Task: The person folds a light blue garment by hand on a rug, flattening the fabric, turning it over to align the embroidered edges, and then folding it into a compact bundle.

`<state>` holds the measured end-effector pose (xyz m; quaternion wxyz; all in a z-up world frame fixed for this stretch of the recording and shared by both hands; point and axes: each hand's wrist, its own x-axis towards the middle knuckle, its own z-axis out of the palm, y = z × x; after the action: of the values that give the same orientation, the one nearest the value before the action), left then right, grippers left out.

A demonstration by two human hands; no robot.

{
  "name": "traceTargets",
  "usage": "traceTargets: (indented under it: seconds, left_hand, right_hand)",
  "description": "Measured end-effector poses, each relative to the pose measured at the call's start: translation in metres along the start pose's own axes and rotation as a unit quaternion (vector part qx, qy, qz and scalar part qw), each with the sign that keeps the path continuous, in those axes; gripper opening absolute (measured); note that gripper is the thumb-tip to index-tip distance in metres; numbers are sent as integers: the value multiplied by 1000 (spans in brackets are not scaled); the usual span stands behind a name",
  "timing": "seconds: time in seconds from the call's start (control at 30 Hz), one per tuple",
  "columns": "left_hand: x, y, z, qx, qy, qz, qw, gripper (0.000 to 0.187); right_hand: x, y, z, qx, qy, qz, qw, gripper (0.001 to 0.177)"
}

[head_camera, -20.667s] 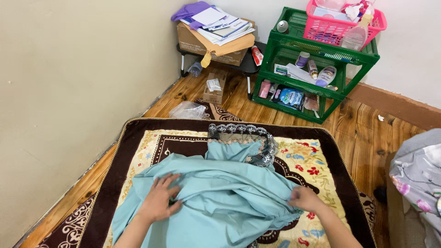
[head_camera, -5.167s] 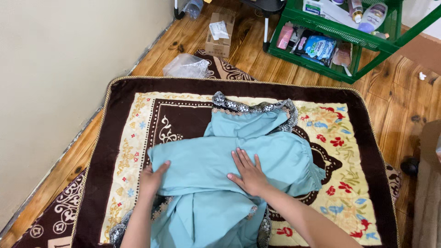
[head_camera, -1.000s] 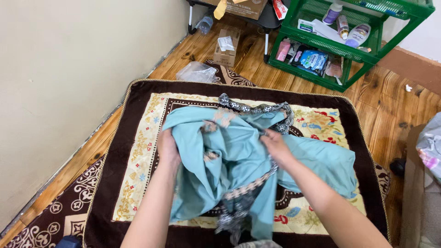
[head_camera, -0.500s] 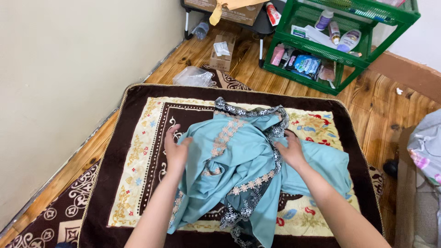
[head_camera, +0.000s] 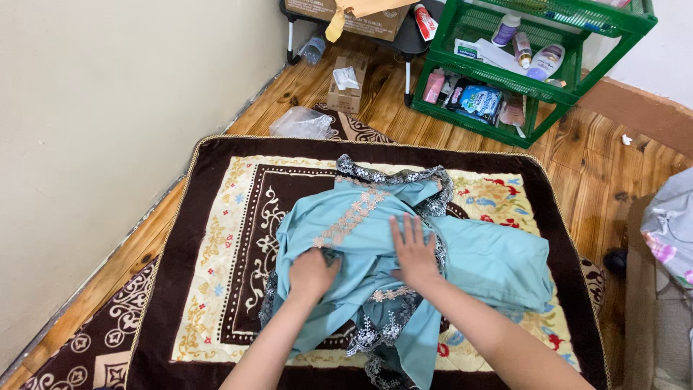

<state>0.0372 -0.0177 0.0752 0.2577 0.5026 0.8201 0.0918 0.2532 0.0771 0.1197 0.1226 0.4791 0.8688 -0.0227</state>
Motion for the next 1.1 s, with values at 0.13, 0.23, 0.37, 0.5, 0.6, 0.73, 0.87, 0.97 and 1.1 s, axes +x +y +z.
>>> traceTargets:
  seconds: [0.13,0.23,0.37,0.5,0.6,0.73,0.87,0.97,1.1]
  left_hand:
    - [8,-24,-2,56,-28,-50,997,100]
    - [20,-34,10,-27,-126,-69,989,130]
    - [27,-39,35,-106,-149,-45,982,157]
    - [39,-51,61,-220,-172,44,959,161]
    - [42,-52,71,-368,-141,85,915,139]
    - [24,-47,64,-503,-12,85,860,84]
    - [9,-64,57,-436,24,88,895,48]
    - [7,-81,63,-475,85,64,874,48]
    - [35,-117,65,-572,151,49,805,52]
  right_hand:
    - [8,28,12,40,-46,94,994,149]
    - [18,46,36,213,-94,165,959,162]
    - [25,46,70,208,-110,140,962,117]
    - [7,5,75,239,-15,-4,971,54]
    - [-20,-46,56,307,-13,-76,948,65]
    - [-45,-80,23,354,-66,-247,900,62]
    - [-27,-56,45,549,-140,-325,757,54]
    - [2,-39,107,684,-165,-161,692,30]
    - [26,-4,137,691,-49,-76,717,27]
